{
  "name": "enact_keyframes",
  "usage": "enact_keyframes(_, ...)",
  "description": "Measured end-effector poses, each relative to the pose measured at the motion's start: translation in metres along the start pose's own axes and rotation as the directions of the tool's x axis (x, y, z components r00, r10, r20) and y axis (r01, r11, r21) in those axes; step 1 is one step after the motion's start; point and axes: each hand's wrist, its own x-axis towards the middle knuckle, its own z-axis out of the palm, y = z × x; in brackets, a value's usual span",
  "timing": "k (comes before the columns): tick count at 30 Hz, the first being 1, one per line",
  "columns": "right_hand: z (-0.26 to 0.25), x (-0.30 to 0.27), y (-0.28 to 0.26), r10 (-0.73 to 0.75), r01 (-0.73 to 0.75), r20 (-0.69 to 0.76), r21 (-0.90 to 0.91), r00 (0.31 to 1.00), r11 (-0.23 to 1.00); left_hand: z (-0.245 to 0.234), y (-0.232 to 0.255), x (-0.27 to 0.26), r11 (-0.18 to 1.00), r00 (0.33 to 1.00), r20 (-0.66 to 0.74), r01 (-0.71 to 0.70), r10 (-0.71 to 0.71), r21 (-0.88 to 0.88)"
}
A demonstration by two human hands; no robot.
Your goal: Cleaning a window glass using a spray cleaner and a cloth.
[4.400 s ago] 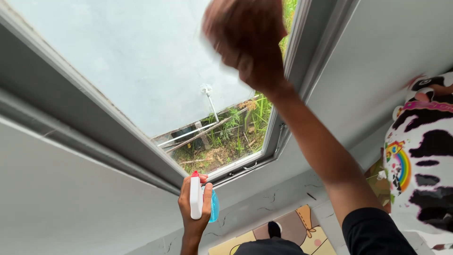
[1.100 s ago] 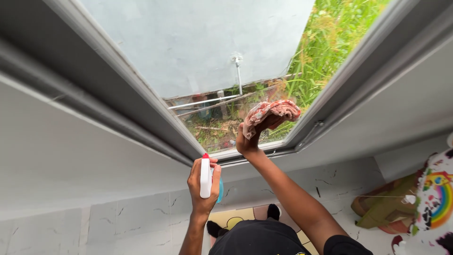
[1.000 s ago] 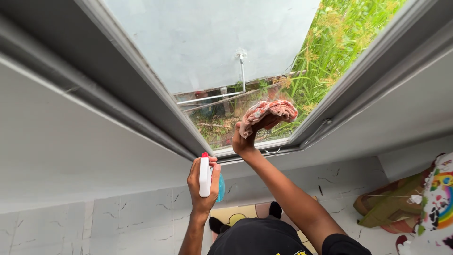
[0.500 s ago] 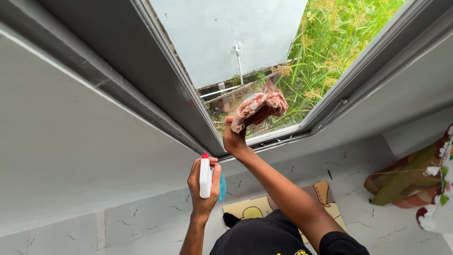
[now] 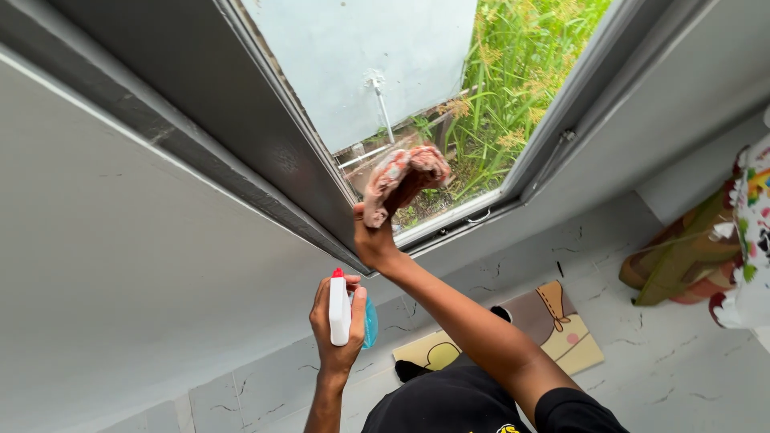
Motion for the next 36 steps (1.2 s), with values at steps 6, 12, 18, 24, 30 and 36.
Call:
enact_keyframes(6, 0.002, -0.026, -0.017, 0.122, -0.150, 0.223, 0.115, 0.967, 0.982, -0.004, 0.001, -0.007, 1.000, 1.000, 0.026, 0.013, -0.012, 0.000)
enact_keyframes(12, -0.030, -0.010, -0.020, -0.242, 0.264, 0.130, -0.190, 0.962, 0.946, 0.001, -0.002, -0.016, 1.000, 0.999, 0.045, 0.013, -0.013, 0.002)
enact_keyframes(18, -0.056, 0.012, 0.061, -0.464, 0.571, 0.337, -0.399, 0.819, 0.717, 0.008, 0.009, -0.016, 0.999, 0.999, 0.036, 0.017, -0.016, -0.033)
enact_keyframes(24, -0.102, 0.064, 0.074, -0.526, 0.814, 0.628, -0.358, 0.573, 0.458, 0.018, 0.015, -0.016, 0.999, 1.000, -0.007, 0.006, -0.006, -0.038)
enact_keyframes(30, -0.139, 0.100, 0.084, -0.609, 0.922, 0.695, -0.246, 0.382, 0.298, 0.043, 0.028, -0.011, 0.999, 0.995, -0.086, 0.046, -0.048, -0.020)
enact_keyframes(36, -0.170, 0.120, 0.100, -0.564, 0.948, 0.763, -0.248, 0.317, 0.198, 0.080, 0.040, 0.003, 1.000, 0.994, -0.106, 0.014, -0.015, -0.009)
